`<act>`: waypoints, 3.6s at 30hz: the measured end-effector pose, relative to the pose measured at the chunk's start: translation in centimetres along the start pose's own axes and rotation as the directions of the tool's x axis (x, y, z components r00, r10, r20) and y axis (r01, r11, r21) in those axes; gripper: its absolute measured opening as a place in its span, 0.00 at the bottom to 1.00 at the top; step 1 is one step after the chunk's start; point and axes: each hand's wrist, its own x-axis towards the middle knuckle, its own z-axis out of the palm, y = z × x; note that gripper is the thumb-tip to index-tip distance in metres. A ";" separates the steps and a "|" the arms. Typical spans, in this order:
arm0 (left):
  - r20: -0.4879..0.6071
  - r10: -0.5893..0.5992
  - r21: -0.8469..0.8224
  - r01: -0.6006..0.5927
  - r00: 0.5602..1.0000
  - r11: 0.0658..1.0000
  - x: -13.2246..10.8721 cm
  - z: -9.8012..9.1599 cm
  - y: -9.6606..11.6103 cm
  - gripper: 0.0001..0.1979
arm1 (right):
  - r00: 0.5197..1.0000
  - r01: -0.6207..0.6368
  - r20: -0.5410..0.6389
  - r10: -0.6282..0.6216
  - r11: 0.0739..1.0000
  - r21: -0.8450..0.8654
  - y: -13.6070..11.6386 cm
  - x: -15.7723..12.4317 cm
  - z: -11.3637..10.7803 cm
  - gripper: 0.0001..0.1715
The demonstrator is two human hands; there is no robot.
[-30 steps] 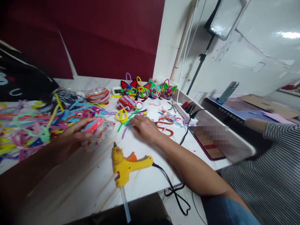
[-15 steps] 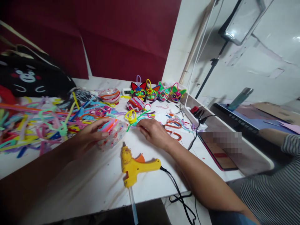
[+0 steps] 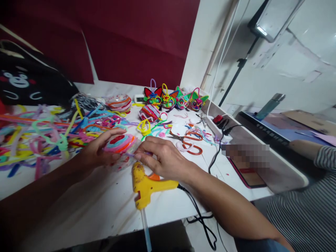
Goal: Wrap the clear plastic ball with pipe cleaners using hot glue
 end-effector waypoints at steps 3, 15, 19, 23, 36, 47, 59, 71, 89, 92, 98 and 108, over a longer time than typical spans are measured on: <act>0.037 0.013 0.025 -0.014 0.999 1.000 -0.3 0.1 0.4 0.38 | 1.000 0.014 -0.001 -0.014 0.999 -0.029 0.1 0.1 0.2 0.10; 0.097 0.077 0.134 -0.090 0.992 0.987 -0.5 0.1 0.8 0.34 | 0.999 -0.021 0.033 0.022 0.999 -0.040 -0.1 0.2 0.6 0.11; 0.140 0.099 0.165 -0.122 0.985 0.979 -0.2 -0.1 0.6 0.35 | 0.999 -0.037 0.027 0.039 0.998 -0.041 0.0 0.3 0.9 0.11; 0.138 0.099 0.156 -0.121 0.985 0.980 -0.2 -0.2 0.4 0.36 | 0.998 -0.062 0.002 0.062 0.997 -0.042 0.0 0.1 1.1 0.11; 0.127 0.165 0.295 -0.196 0.978 0.935 0.1 -0.2 -0.1 0.35 | 0.994 -0.087 -0.067 0.083 0.995 -0.051 -0.4 -0.1 2.2 0.12; 0.078 0.142 0.246 -0.157 0.987 0.957 -0.4 -0.1 0.5 0.30 | 0.971 -0.196 -0.108 0.212 0.971 0.139 0.0 0.0 1.3 0.15; 0.103 0.105 0.222 -0.126 0.989 0.967 -0.8 0.3 1.3 0.28 | 0.967 -0.171 -0.178 0.182 0.982 0.076 0.1 -0.2 1.9 0.19; 0.190 0.080 0.149 -0.109 0.979 0.983 -0.6 -0.3 0.5 0.32 | 0.856 -0.474 0.089 0.509 0.705 0.528 0.5 0.0 1.6 0.24; 0.298 -0.047 -0.182 0.105 0.953 0.978 -1.1 0.0 0.8 0.34 | 0.702 -0.652 0.215 0.679 0.490 0.579 0.2 0.5 0.7 0.31; 0.331 -0.023 -0.234 0.106 0.943 0.967 -0.8 -0.2 0.5 0.36 | 0.693 -0.647 0.245 0.679 0.433 0.628 0.3 0.5 0.7 0.34; 0.418 0.081 -0.271 0.039 0.905 0.962 0.0 -0.7 -0.9 0.40 | 0.681 -0.652 0.275 0.679 0.389 0.651 0.3 0.5 0.5 0.38; 0.376 0.196 -0.283 -0.089 0.906 0.955 -0.1 -0.6 -1.1 0.42 | 0.670 -0.682 0.349 0.655 0.360 0.636 0.0 0.4 0.3 0.43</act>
